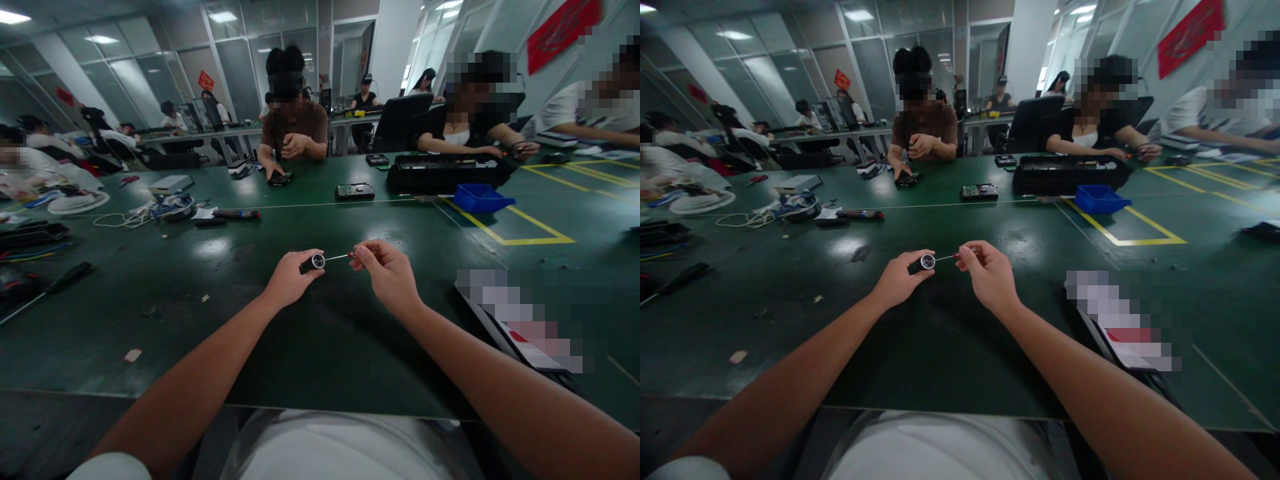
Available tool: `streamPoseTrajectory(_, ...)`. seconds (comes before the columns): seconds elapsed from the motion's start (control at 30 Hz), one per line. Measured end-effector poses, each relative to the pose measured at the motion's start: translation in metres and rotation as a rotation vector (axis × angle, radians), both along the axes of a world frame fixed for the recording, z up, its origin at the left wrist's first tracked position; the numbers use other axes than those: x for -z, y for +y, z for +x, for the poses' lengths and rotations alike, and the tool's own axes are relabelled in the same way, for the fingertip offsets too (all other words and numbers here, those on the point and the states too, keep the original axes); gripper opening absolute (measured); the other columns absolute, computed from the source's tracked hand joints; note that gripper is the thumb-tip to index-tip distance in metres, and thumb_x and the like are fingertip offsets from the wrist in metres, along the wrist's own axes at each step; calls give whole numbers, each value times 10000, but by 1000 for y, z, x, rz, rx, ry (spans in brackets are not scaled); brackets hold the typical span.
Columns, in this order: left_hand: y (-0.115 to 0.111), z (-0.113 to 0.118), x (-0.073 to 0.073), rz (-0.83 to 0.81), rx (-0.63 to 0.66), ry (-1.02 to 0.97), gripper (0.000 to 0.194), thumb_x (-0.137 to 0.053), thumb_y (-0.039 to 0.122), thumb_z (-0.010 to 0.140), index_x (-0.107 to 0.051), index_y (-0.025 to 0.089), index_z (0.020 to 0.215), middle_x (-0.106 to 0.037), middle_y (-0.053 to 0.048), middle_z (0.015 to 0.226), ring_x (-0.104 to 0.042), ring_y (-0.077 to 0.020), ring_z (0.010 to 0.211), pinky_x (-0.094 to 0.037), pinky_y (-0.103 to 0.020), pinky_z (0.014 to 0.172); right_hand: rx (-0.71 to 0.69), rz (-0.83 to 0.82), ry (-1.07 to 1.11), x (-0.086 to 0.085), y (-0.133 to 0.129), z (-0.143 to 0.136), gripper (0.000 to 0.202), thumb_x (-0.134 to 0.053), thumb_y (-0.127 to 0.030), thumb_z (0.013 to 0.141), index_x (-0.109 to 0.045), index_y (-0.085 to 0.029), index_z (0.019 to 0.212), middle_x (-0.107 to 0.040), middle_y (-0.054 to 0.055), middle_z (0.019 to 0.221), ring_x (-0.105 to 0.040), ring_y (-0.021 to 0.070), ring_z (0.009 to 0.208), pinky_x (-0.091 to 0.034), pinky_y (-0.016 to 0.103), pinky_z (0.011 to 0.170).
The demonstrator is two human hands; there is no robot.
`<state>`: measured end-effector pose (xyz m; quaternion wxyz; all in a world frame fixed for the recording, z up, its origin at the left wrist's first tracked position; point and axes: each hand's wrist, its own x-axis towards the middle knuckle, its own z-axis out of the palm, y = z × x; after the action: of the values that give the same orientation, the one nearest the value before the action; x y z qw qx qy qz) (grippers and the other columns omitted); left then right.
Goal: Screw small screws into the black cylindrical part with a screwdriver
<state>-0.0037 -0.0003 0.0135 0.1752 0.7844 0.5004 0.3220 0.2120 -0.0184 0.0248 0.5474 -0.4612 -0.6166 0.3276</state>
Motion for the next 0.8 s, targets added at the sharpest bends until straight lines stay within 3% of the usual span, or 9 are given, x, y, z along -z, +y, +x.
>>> streamPoseTrajectory(0.27,0,1,1,10,4,10,385,-710,261,860,-654,269,1241,-694,-41,1225,-612,-251,1117,-445,-443,1010,33,-3,-39,-3,-3,-2,247,-605,-425,911,-673,-189,932,-735,50,779,-692,187,714,-534,346,697)
streamPoseTrajectory(0.43,1,0,3,36,9,45,373,-725,251,849,-669,267,1218,-706,-43,1187,-620,-252,1080,-452,-438,977,70,39,-225,-7,-7,-1,281,-629,-471,890,-703,-200,872,-687,16,654,-648,172,601,-472,311,593)
streamPoseTrajectory(0.63,2,-2,3,43,-8,47,365,-705,252,865,-659,267,1227,-708,-39,1169,-616,-246,1063,-449,-434,968,-1,84,-350,-7,-6,1,174,-538,-325,935,-677,-223,962,-699,16,746,-657,186,686,-463,318,637)
streamPoseTrajectory(0.8,2,-2,3,58,0,59,365,-699,258,870,-654,268,1231,-709,-36,1154,-613,-239,1044,-446,-433,968,26,36,-408,-6,-3,1,343,-430,-424,990,-683,-235,856,-679,17,693,-625,186,607,-419,326,598)
